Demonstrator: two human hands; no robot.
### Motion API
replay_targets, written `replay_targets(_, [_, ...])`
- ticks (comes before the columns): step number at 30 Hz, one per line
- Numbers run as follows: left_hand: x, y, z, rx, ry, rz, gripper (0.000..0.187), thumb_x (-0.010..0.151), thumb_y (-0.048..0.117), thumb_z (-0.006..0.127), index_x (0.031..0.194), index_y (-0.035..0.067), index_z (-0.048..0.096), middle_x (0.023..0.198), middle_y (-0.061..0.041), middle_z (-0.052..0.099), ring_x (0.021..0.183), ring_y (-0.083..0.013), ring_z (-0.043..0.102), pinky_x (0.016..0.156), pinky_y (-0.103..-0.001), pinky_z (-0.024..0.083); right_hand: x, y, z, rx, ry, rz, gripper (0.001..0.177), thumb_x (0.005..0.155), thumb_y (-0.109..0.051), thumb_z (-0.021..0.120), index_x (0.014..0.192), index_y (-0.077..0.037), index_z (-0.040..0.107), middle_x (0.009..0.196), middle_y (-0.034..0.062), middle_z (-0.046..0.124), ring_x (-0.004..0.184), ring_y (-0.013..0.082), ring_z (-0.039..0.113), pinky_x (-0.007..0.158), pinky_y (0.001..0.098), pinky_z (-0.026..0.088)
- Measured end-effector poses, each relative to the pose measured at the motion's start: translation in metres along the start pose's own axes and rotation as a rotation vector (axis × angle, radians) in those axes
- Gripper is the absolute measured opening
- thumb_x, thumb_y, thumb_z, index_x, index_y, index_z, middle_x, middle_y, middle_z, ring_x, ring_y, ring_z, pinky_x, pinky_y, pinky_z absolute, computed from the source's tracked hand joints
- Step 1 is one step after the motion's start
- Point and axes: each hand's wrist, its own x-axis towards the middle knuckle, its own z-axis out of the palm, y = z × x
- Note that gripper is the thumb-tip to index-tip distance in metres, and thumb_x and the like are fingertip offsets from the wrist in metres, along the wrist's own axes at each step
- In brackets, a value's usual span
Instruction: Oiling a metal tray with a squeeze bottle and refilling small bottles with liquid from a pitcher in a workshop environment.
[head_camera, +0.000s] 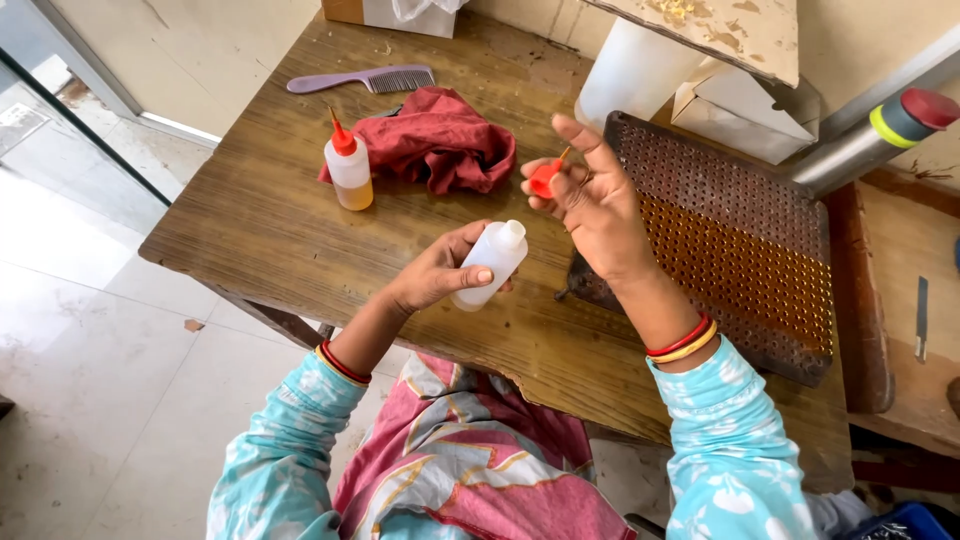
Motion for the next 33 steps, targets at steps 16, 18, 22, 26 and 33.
replay_targets(16, [-0.008, -0.012, -0.008, 0.153, 0.233, 0.236, 0.063, 0.095, 0.012, 0.079, 0.148, 0.002, 0.049, 0.136, -0.004, 0.061, 0.127, -0.0144, 0.057, 0.112, -0.034, 0.047, -0.037, 0.085, 0.022, -0.988, -0.065, 0.063, 0.023, 0.092, -0.014, 0.070, 0.112, -0.005, 0.070, 0.104, 0.0143, 0.069, 0.089, 0.0329, 0.070, 0.076, 0.0443, 0.055])
replay_targets(18, [-0.011, -0.013, -0.010, 0.137, 0.222, 0.224, 0.063, 0.096, 0.013, 0.078, 0.149, 0.001, 0.049, 0.136, -0.004, 0.061, 0.127, -0.0150, 0.057, 0.112, -0.034, 0.047, -0.039, 0.091, 0.025, -1.174, -0.089, 0.008, 0.020, 0.091, -0.014, 0.072, 0.109, -0.005, 0.068, 0.106, 0.0164, 0.067, 0.090, 0.0387, 0.067, 0.078, 0.0484, 0.054])
replay_targets(22, [-0.017, -0.012, -0.015, 0.147, 0.190, 0.192, 0.064, 0.098, 0.020, 0.075, 0.152, 0.001, 0.046, 0.140, -0.005, 0.060, 0.130, -0.0158, 0.057, 0.113, -0.036, 0.046, -0.038, 0.077, 0.031, -1.151, -0.157, 0.078, 0.026, 0.087, -0.018, 0.075, 0.106, -0.004, 0.066, 0.105, 0.0144, 0.067, 0.090, 0.0395, 0.067, 0.076, 0.0500, 0.053])
replay_targets(26, [-0.021, -0.011, -0.020, 0.151, 0.194, 0.153, 0.068, 0.099, 0.028, 0.073, 0.154, 0.002, 0.043, 0.140, -0.006, 0.060, 0.130, -0.0164, 0.056, 0.111, -0.036, 0.046, -0.041, 0.041, 0.036, -1.102, 0.045, -0.254, 0.025, 0.096, -0.016, 0.080, 0.110, -0.007, 0.061, 0.106, 0.0095, 0.064, 0.093, 0.0291, 0.068, 0.078, 0.0419, 0.056])
replay_targets(33, [-0.021, -0.012, -0.008, 0.162, 0.142, 0.109, 0.071, 0.103, 0.046, 0.064, 0.154, 0.003, 0.044, 0.126, -0.005, 0.064, 0.109, -0.0118, 0.061, 0.093, -0.029, 0.050, -0.035, 0.008, 0.037, -1.124, -0.122, -0.482, 0.063, 0.088, -0.013, 0.082, 0.146, -0.019, 0.059, 0.108, 0.0085, 0.058, 0.087, 0.0254, 0.064, 0.075, 0.0383, 0.055])
